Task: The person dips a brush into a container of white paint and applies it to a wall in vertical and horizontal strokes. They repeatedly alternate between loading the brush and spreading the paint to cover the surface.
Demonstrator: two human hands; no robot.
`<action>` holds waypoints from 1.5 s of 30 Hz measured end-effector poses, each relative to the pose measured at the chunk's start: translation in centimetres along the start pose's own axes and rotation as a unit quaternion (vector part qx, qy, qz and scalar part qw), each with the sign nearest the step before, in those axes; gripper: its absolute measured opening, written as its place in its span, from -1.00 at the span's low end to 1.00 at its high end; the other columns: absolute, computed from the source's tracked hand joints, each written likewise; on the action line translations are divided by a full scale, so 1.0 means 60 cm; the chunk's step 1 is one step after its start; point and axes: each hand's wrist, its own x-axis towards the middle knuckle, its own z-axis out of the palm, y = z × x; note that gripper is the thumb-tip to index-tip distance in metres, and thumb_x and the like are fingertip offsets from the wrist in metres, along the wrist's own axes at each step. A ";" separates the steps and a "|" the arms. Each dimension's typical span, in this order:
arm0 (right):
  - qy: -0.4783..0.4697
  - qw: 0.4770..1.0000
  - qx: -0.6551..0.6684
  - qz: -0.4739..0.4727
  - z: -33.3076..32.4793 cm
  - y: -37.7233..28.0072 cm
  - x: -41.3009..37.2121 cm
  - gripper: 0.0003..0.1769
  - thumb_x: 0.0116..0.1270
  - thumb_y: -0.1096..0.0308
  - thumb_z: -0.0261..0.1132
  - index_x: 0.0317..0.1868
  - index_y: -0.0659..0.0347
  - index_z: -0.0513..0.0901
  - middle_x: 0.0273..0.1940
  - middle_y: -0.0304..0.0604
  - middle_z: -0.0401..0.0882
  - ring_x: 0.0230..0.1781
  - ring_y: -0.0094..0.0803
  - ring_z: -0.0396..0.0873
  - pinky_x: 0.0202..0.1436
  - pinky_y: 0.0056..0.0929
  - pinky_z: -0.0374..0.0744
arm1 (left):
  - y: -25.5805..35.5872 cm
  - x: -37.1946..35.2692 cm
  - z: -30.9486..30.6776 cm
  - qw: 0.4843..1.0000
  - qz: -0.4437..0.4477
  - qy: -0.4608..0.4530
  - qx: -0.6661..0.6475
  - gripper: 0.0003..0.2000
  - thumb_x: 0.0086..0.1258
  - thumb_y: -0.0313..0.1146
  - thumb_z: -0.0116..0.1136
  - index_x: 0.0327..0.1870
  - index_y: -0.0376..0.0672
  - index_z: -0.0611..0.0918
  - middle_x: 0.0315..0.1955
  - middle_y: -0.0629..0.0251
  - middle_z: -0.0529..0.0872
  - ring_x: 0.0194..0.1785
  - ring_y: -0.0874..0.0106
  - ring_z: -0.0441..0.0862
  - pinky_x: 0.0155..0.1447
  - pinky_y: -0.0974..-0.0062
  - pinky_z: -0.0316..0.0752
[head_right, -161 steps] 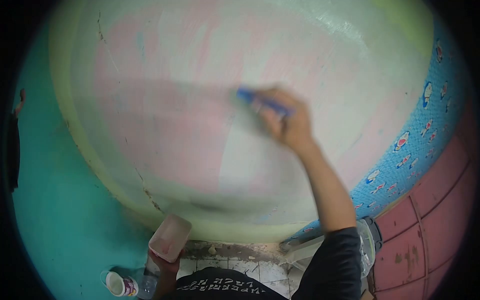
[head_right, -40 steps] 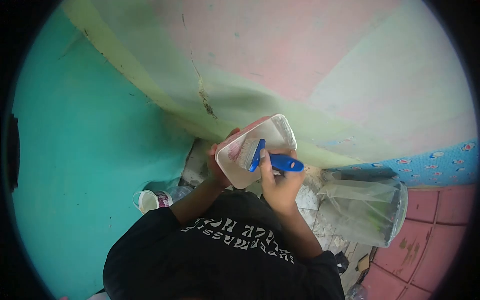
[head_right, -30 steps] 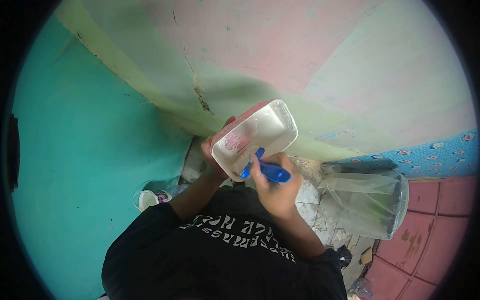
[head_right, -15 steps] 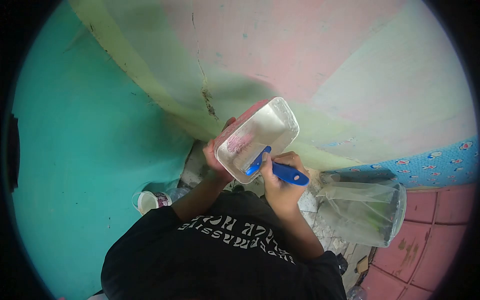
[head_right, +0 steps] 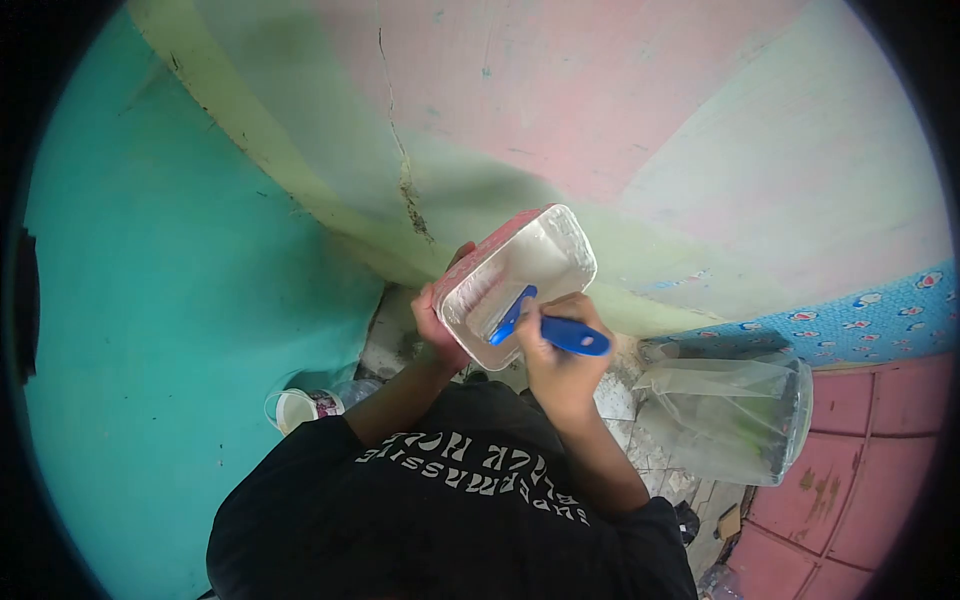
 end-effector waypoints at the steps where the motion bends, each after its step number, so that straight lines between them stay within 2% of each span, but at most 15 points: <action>1: 0.005 1.000 0.006 0.027 0.006 0.001 -0.003 -0.79 0.29 0.56 0.54 -0.34 0.31 0.61 -0.45 -0.15 0.66 -0.48 -0.54 0.60 -0.34 -0.52 0.56 | -0.001 0.001 0.001 1.000 -0.006 0.009 -0.002 -0.24 0.58 0.15 -0.36 0.64 -0.23 0.24 0.50 0.03 0.47 0.55 0.11 0.44 0.61 0.07 0.31; 4: 0.009 1.000 -0.014 0.004 0.033 0.010 -0.005 -0.77 0.29 0.53 0.55 -0.35 0.29 0.60 -0.45 -0.16 0.67 -0.48 -0.57 0.60 -0.35 -0.52 0.56 | -0.004 0.004 -0.001 1.000 -0.011 0.013 0.020 -0.25 0.60 0.14 -0.40 0.64 -0.23 0.25 0.51 0.02 0.47 0.54 0.10 0.44 0.60 0.05 0.32; 8: 0.072 0.989 0.126 0.031 0.044 0.018 0.011 -0.81 0.40 0.56 0.46 -0.27 0.28 0.56 -0.39 -0.12 0.65 -0.43 -0.55 0.61 -0.27 -0.53 0.58 | -0.009 0.008 -0.010 0.997 -0.015 0.026 0.074 -0.25 0.58 0.14 -0.35 0.62 -0.22 0.27 0.50 0.04 0.47 0.55 0.12 0.43 0.62 0.11 0.30; 12: 0.106 0.981 0.130 0.093 -0.004 0.028 0.015 -0.84 0.43 0.59 0.43 -0.22 0.29 0.57 -0.34 -0.13 0.65 -0.39 -0.53 0.63 -0.26 -0.56 0.58 | -0.009 0.012 0.006 0.999 -0.017 0.044 -0.001 -0.25 0.60 0.14 -0.41 0.62 -0.23 0.30 0.49 0.06 0.49 0.53 0.11 0.46 0.59 0.08 0.34; 17: 0.094 0.911 0.372 0.155 -0.114 0.046 0.041 -0.82 0.50 0.59 0.33 0.02 0.31 0.52 0.09 0.20 0.66 0.09 -0.11 0.74 0.11 -0.22 0.86 | -0.029 0.022 0.000 0.992 -0.073 0.095 -0.050 -0.25 0.58 0.20 -0.38 0.59 -0.17 0.37 0.46 0.06 0.52 0.52 0.08 0.47 0.57 0.01 0.35; 20: 0.119 0.907 0.381 0.132 -0.157 0.038 0.067 -0.80 0.49 0.59 0.34 0.04 0.29 0.54 0.12 0.20 0.65 0.11 -0.12 0.73 0.12 -0.23 0.85 | -0.040 0.027 0.005 0.988 -0.116 0.046 -0.096 -0.27 0.59 0.18 -0.19 0.54 -0.24 0.40 0.34 0.01 0.61 0.33 0.09 0.64 0.38 0.02 0.56; 22: 0.114 0.909 0.384 0.119 -0.193 0.037 0.091 -0.78 0.49 0.60 0.34 0.06 0.28 0.54 0.14 0.18 0.64 0.12 -0.14 0.72 0.16 -0.20 0.84 | -0.050 0.022 0.013 0.992 -0.114 0.008 -0.053 -0.31 0.52 0.06 0.08 0.51 -0.27 0.42 0.26 -0.01 0.67 0.20 0.12 0.73 0.25 0.06 0.67; 24: 0.113 0.910 0.385 0.106 -0.228 0.027 0.125 -0.77 0.48 0.61 0.34 0.06 0.27 0.54 0.13 0.17 0.64 0.11 -0.16 0.73 0.17 -0.19 0.84 | -0.055 0.021 0.032 0.996 -0.085 0.003 0.034 -0.29 0.35 -0.12 0.37 0.48 -0.27 0.46 0.23 0.03 0.70 0.18 0.17 0.75 0.23 0.09 0.68; 27: 0.091 0.921 0.376 0.037 -0.283 -0.011 0.192 -0.75 0.46 0.62 0.35 0.07 0.28 0.53 0.13 0.16 0.66 0.12 -0.15 0.72 0.18 -0.19 0.82 | -0.047 0.029 0.115 0.994 -0.091 0.058 0.010 -0.18 0.07 -0.34 0.69 0.41 -0.25 0.53 0.21 0.14 0.74 0.21 0.25 0.73 0.26 0.10 0.67; 31: 0.088 0.946 0.273 -0.152 -0.346 -0.101 0.306 -0.73 0.44 0.65 0.36 0.08 0.33 0.52 0.12 0.22 0.69 0.13 -0.14 0.72 0.17 -0.20 0.78 | -0.085 0.025 0.060 0.974 -0.145 -0.012 -0.176 -0.24 0.44 0.16 0.23 0.55 -0.11 0.41 0.41 0.06 0.55 0.44 -0.06 0.55 0.29 -0.32 0.61; 33: 0.087 0.939 0.198 -0.268 -0.367 -0.167 0.367 -0.71 0.42 0.67 0.38 0.07 0.36 0.53 0.09 0.23 0.72 0.11 -0.15 0.74 0.18 -0.23 0.77 | -0.096 0.024 0.025 0.962 -0.160 -0.056 -0.215 -0.20 0.46 0.31 -0.04 0.59 -0.04 0.36 0.47 0.05 0.47 0.47 -0.19 0.48 0.27 -0.50 0.54; 35: 0.104 0.916 0.084 -0.379 -0.374 -0.232 0.415 -0.72 0.40 0.70 0.40 0.06 0.39 0.57 0.06 0.19 0.75 0.06 -0.19 0.76 0.18 -0.27 0.76 | -0.100 0.014 0.018 0.962 -0.155 -0.028 -0.222 -0.21 0.46 0.34 -0.13 0.58 0.00 0.38 0.47 0.05 0.47 0.46 -0.23 0.47 0.26 -0.56 0.51; 39: 0.123 0.762 -0.123 -0.623 -0.371 -0.294 0.520 -0.70 0.25 0.76 0.45 -0.05 0.29 0.72 -0.02 0.05 0.80 -0.04 -0.18 0.80 0.06 -0.38 0.74 | -0.093 -0.003 0.041 0.973 -0.133 0.094 -0.163 -0.24 0.46 0.31 -0.21 0.53 0.01 0.46 0.45 0.06 0.50 0.43 -0.27 0.50 0.17 -0.57 0.55; 42: 0.077 0.695 -0.295 -0.651 -0.358 -0.282 0.532 -0.72 0.12 0.56 0.42 -0.11 0.20 0.71 -0.03 0.03 0.74 -0.01 -0.02 0.76 0.01 -0.27 0.73 | -0.096 -0.018 0.028 0.961 -0.120 0.132 -0.210 -0.26 0.47 0.30 -0.23 0.51 0.00 0.47 0.40 0.06 0.54 0.36 -0.26 0.55 0.10 -0.53 0.60; 45: -0.007 0.635 -0.354 -0.687 -0.301 -0.176 0.493 -0.70 0.04 0.41 0.43 -0.15 0.16 0.65 -0.10 0.00 0.62 -0.12 -0.08 0.66 -0.01 -0.17 0.70 | -0.100 -0.025 -0.008 0.978 -0.081 0.137 -0.132 -0.26 0.47 0.31 -0.24 0.49 0.00 0.48 0.35 0.08 0.59 0.30 -0.20 0.61 0.05 -0.46 0.64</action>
